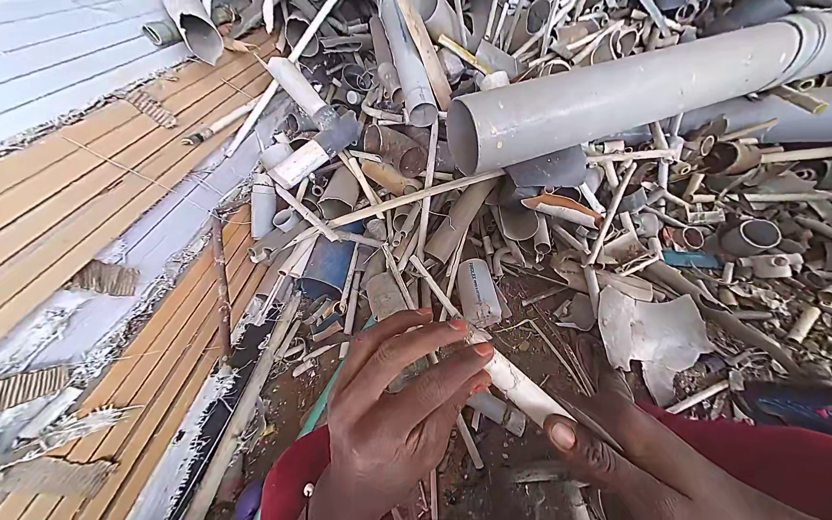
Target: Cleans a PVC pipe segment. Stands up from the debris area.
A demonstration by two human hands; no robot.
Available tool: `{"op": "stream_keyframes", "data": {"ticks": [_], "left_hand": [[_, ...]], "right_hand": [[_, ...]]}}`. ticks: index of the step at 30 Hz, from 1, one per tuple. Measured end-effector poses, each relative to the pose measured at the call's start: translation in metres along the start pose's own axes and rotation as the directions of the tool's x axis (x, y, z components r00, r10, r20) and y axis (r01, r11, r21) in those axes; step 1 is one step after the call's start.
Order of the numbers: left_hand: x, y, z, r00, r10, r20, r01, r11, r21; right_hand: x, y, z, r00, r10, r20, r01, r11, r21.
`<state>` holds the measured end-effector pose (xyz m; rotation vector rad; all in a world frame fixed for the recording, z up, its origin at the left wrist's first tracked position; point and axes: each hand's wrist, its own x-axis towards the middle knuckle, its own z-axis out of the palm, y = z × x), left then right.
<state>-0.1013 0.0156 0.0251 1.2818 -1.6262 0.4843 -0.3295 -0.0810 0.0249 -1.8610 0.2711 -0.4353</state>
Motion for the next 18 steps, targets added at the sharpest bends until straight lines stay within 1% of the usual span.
{"op": "stream_keyframes", "data": {"ticks": [1,3,5,6,9,11,12,14,16,18], "left_hand": [[-0.001,-0.003,-0.003,0.998,0.022,0.051,-0.024,0.999,0.026],[-0.007,-0.006,-0.005,0.989,0.053,0.136,-0.060,0.997,0.049],[-0.015,-0.004,-0.003,0.981,0.067,0.181,-0.089,0.990,0.113],[-0.019,-0.001,-0.001,0.980,0.070,0.188,-0.103,0.980,0.168],[-0.032,0.006,0.006,0.965,0.092,0.246,-0.171,0.931,0.322],[-0.038,0.007,0.010,0.944,0.116,0.309,-0.236,0.892,0.385],[-0.040,0.005,0.012,0.933,0.130,0.335,-0.262,0.884,0.387],[-0.042,0.000,0.011,0.921,0.157,0.356,-0.277,0.908,0.316],[-0.043,-0.001,0.007,0.922,0.153,0.356,-0.244,0.943,0.227],[-0.043,0.004,0.005,0.930,0.098,0.355,-0.178,0.963,0.201]], "right_hand": [[0.000,0.002,0.000,1.000,0.028,0.011,-0.028,1.000,0.013],[-0.003,0.006,0.000,0.988,0.143,0.055,-0.145,0.988,0.046],[-0.005,0.007,-0.001,0.954,0.275,0.119,-0.286,0.955,0.083],[-0.006,0.010,0.000,0.937,0.319,0.145,-0.334,0.938,0.095],[-0.008,0.015,0.005,0.899,0.400,0.177,-0.421,0.901,0.100],[-0.009,0.016,0.007,0.877,0.438,0.196,-0.460,0.884,0.081],[-0.010,0.015,0.008,0.869,0.449,0.209,-0.472,0.879,0.073],[-0.012,0.010,0.009,0.869,0.436,0.232,-0.463,0.883,0.077],[-0.012,0.001,0.009,0.873,0.417,0.253,-0.444,0.894,0.059],[-0.013,-0.006,0.007,0.870,0.416,0.265,-0.426,0.904,-0.022]]}}
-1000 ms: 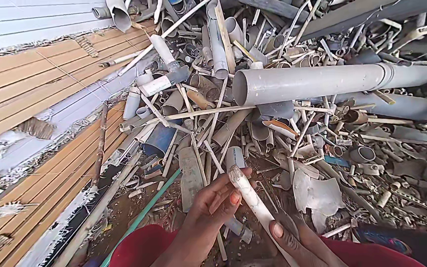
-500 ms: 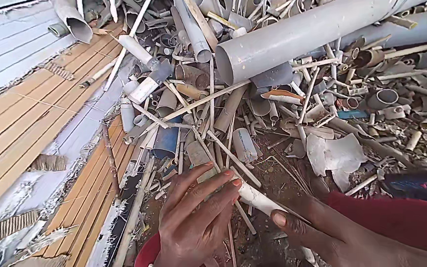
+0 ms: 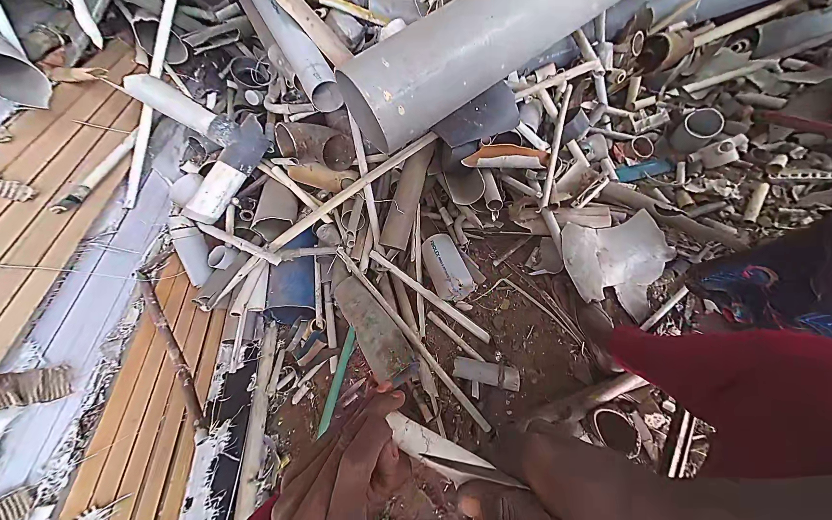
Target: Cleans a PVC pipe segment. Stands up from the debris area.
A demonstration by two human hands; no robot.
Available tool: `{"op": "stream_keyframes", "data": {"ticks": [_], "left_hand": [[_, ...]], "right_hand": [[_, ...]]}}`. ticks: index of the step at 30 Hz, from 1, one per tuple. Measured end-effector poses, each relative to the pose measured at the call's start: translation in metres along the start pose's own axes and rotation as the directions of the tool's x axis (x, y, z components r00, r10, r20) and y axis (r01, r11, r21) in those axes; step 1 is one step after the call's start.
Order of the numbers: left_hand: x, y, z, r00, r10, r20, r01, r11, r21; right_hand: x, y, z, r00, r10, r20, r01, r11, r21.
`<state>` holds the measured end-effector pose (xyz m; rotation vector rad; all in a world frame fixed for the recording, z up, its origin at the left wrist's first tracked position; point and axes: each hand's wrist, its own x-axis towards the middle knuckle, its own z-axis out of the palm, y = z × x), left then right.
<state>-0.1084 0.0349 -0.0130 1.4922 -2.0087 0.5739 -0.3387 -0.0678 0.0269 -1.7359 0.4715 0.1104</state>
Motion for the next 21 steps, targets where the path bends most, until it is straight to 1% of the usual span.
{"op": "stream_keyframes", "data": {"ticks": [1,2,3,4,5,6,7,8,9,10,11,12,13,14,15,16,17,18,19,21], "left_hand": [[0.000,0.004,-0.002,0.998,-0.061,0.021,0.061,0.998,-0.028],[0.000,0.007,-0.003,0.987,-0.151,0.049,0.156,0.982,-0.104],[0.001,0.009,-0.004,0.960,-0.273,0.064,0.281,0.931,-0.234],[0.004,0.005,-0.004,0.913,-0.402,0.061,0.393,0.835,-0.384],[0.007,-0.003,-0.004,0.861,-0.507,0.048,0.448,0.710,-0.543],[0.009,-0.013,-0.006,0.817,-0.576,0.030,0.448,0.601,-0.662],[0.009,-0.022,-0.009,0.780,-0.625,0.020,0.423,0.505,-0.753],[0.010,-0.025,-0.012,0.738,-0.675,0.022,0.390,0.399,-0.830],[0.013,-0.024,-0.012,0.685,-0.728,0.038,0.366,0.298,-0.882],[0.016,-0.019,-0.012,0.641,-0.764,0.072,0.363,0.220,-0.905],[0.018,-0.014,-0.012,0.633,-0.766,0.112,0.381,0.181,-0.907],[0.018,-0.009,-0.011,0.656,-0.738,0.157,0.398,0.162,-0.903],[0.018,-0.005,-0.011,0.696,-0.688,0.205,0.400,0.135,-0.906],[0.020,-0.001,-0.011,0.718,-0.642,0.270,0.395,0.055,-0.917],[0.024,0.002,-0.011,0.701,-0.611,0.368,0.376,-0.122,-0.919],[0.029,0.003,-0.012,0.662,-0.564,0.494,0.353,-0.346,-0.869],[0.032,0.002,-0.012,0.637,-0.493,0.592,0.335,-0.516,-0.789],[0.034,-0.001,-0.009,0.633,-0.450,0.630,0.325,-0.584,-0.744],[0.035,-0.002,-0.007,0.650,-0.438,0.621,0.320,-0.584,-0.746],[0.037,-0.002,-0.003,0.727,-0.412,0.549,0.304,-0.524,-0.796]], "right_hand": [[-0.002,0.000,0.000,1.000,-0.007,0.005,0.007,0.998,-0.060],[-0.003,0.002,0.000,1.000,-0.022,0.010,0.023,0.991,-0.135],[-0.005,0.006,0.002,0.998,-0.055,0.010,0.056,0.974,-0.218],[-0.008,0.013,0.006,0.993,-0.116,0.007,0.112,0.943,-0.314],[-0.009,0.020,0.010,0.985,-0.174,-0.002,0.159,0.901,-0.405],[-0.010,0.024,0.010,0.981,-0.196,-0.008,0.173,0.884,-0.435],[-0.009,0.025,0.007,0.984,-0.180,-0.017,0.158,0.902,-0.401],[-0.007,0.026,0.004,0.985,-0.161,-0.057,0.135,0.940,-0.312],[-0.004,0.027,-0.001,0.988,-0.115,-0.108,0.095,0.981,-0.171],[-0.002,0.027,-0.006,0.987,-0.055,-0.154,0.055,0.998,-0.004],[0.000,0.026,-0.010,0.982,-0.004,-0.187,0.034,0.987,0.157],[0.001,0.025,-0.013,0.978,0.025,-0.207,0.035,0.958,0.286],[0.002,0.023,-0.015,0.972,0.025,-0.234,0.062,0.931,0.359],[0.002,0.021,-0.015,0.965,-0.007,-0.261,0.113,0.913,0.392],[0.002,0.019,-0.016,0.958,-0.060,-0.279,0.175,0.896,0.408],[0.002,0.017,-0.016,0.953,-0.110,-0.283,0.227,0.876,0.424],[0.002,0.015,-0.015,0.947,-0.154,-0.281,0.272,0.852,0.447],[0.002,0.015,-0.013,0.941,-0.195,-0.275,0.310,0.823,0.477],[0.003,0.014,-0.011,0.936,-0.224,-0.271,0.336,0.796,0.504],[0.004,0.011,-0.006,0.929,-0.257,-0.266,0.365,0.758,0.541]]}}
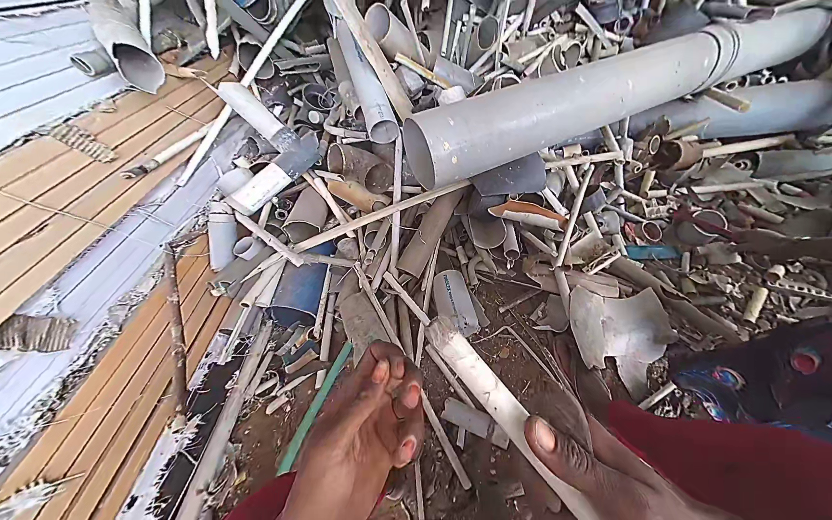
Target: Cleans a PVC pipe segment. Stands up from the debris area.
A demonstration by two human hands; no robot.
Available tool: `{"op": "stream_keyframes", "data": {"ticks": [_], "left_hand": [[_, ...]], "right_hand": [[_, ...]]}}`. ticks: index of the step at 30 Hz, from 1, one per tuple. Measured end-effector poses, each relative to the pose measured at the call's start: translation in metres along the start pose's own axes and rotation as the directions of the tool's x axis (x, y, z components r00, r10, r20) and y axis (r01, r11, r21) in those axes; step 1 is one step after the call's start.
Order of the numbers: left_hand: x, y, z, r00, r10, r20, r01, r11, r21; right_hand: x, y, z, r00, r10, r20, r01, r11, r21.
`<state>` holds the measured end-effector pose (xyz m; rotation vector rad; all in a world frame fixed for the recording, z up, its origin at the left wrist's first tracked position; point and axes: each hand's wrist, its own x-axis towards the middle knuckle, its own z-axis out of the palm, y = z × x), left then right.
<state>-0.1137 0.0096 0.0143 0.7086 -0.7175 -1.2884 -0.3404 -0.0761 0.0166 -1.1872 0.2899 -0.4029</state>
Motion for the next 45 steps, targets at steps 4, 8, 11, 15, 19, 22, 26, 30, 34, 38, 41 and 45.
{"op": "stream_keyframes", "data": {"ticks": [4,8,11,15,19,22,26,30,34,38,41,45], "left_hand": [[0.002,-0.002,0.010,0.991,0.126,0.052,-0.134,0.961,0.240],[0.002,-0.004,0.014,0.968,0.189,0.165,-0.232,0.926,0.297],[0.000,-0.007,0.017,0.944,0.277,0.177,-0.317,0.911,0.264],[-0.008,-0.009,0.030,0.925,0.376,0.057,-0.349,0.778,0.523],[-0.010,-0.016,0.027,0.772,0.623,0.123,-0.484,0.452,0.749],[-0.010,-0.010,0.021,0.660,0.719,0.218,-0.574,0.297,0.763],[-0.008,-0.002,0.018,0.650,0.732,0.203,-0.612,0.347,0.710],[-0.008,-0.003,0.018,0.686,0.712,0.153,-0.590,0.419,0.690],[-0.006,-0.003,0.016,0.649,0.735,0.194,-0.592,0.329,0.736],[-0.003,-0.004,0.010,0.687,0.684,0.245,-0.579,0.312,0.753],[-0.006,-0.002,0.013,0.797,0.577,0.177,-0.522,0.512,0.682],[-0.009,0.005,0.024,0.918,0.395,0.006,-0.363,0.836,0.413]], "right_hand": [[0.001,0.003,0.009,0.999,-0.034,0.022,0.033,0.998,0.047],[0.003,0.009,0.009,0.997,-0.057,0.047,0.063,0.991,-0.120],[0.004,0.006,0.011,0.986,-0.132,0.104,0.154,0.957,-0.245],[0.004,0.008,0.005,0.977,-0.210,0.041,0.201,0.832,-0.517],[0.010,0.003,0.002,0.932,-0.356,0.067,0.276,0.581,-0.766],[0.011,0.004,-0.001,0.910,-0.404,0.094,0.348,0.619,-0.705],[0.011,0.004,0.005,0.905,-0.420,0.066,0.358,0.670,-0.650],[0.012,0.005,0.007,0.913,-0.405,0.045,0.332,0.674,-0.660],[0.011,0.007,0.005,0.915,-0.403,0.014,0.321,0.706,-0.632],[0.010,0.006,0.005,0.908,-0.418,-0.014,0.292,0.657,-0.695],[0.014,0.006,0.003,0.892,-0.451,-0.010,0.276,0.562,-0.780],[0.016,0.005,0.003,0.858,-0.510,0.055,0.283,0.382,-0.880]]}}
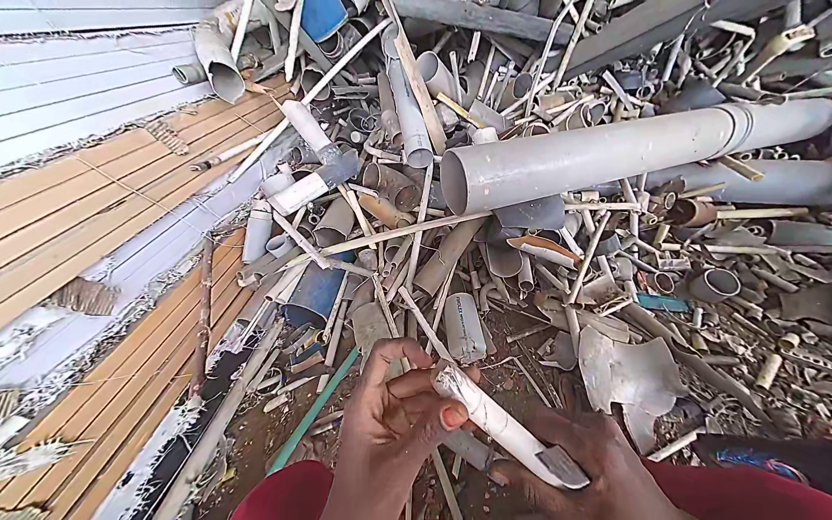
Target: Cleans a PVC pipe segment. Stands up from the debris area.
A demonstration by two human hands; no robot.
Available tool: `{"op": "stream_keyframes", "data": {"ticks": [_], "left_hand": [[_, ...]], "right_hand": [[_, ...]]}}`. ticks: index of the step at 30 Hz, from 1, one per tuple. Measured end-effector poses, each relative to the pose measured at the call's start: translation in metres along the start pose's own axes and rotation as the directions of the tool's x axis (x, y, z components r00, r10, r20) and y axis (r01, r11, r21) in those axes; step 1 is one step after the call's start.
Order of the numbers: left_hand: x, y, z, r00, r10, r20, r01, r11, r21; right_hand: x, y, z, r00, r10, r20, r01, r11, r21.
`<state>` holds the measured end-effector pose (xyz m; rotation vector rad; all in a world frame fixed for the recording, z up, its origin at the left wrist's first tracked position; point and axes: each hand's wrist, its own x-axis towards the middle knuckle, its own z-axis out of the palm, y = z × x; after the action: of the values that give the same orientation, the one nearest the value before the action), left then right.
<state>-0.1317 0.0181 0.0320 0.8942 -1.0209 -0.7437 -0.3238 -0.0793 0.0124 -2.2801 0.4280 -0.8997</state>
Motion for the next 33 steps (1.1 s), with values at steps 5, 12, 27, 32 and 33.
{"op": "stream_keyframes", "data": {"ticks": [5,12,27,32,33], "left_hand": [[0.005,-0.001,-0.005,0.976,-0.219,-0.014,0.198,0.904,-0.379],[-0.001,-0.013,0.011,0.939,-0.147,0.311,0.243,0.923,-0.299],[0.001,-0.024,0.016,0.941,-0.156,0.299,0.295,0.811,-0.506],[0.002,-0.022,0.015,0.923,-0.100,0.371,0.269,0.857,-0.440],[0.002,-0.022,0.015,0.922,-0.126,0.367,0.289,0.853,-0.434]], "right_hand": [[0.004,-0.002,-0.005,0.992,-0.024,0.124,0.001,0.983,0.183],[-0.004,-0.006,0.005,0.978,0.039,0.207,-0.059,0.994,0.089],[0.004,-0.006,-0.014,0.967,0.094,0.236,-0.194,0.873,0.448],[0.003,-0.021,-0.013,0.911,0.187,0.369,-0.369,0.772,0.518],[0.004,-0.023,-0.013,0.909,0.194,0.370,-0.379,0.757,0.533]]}}
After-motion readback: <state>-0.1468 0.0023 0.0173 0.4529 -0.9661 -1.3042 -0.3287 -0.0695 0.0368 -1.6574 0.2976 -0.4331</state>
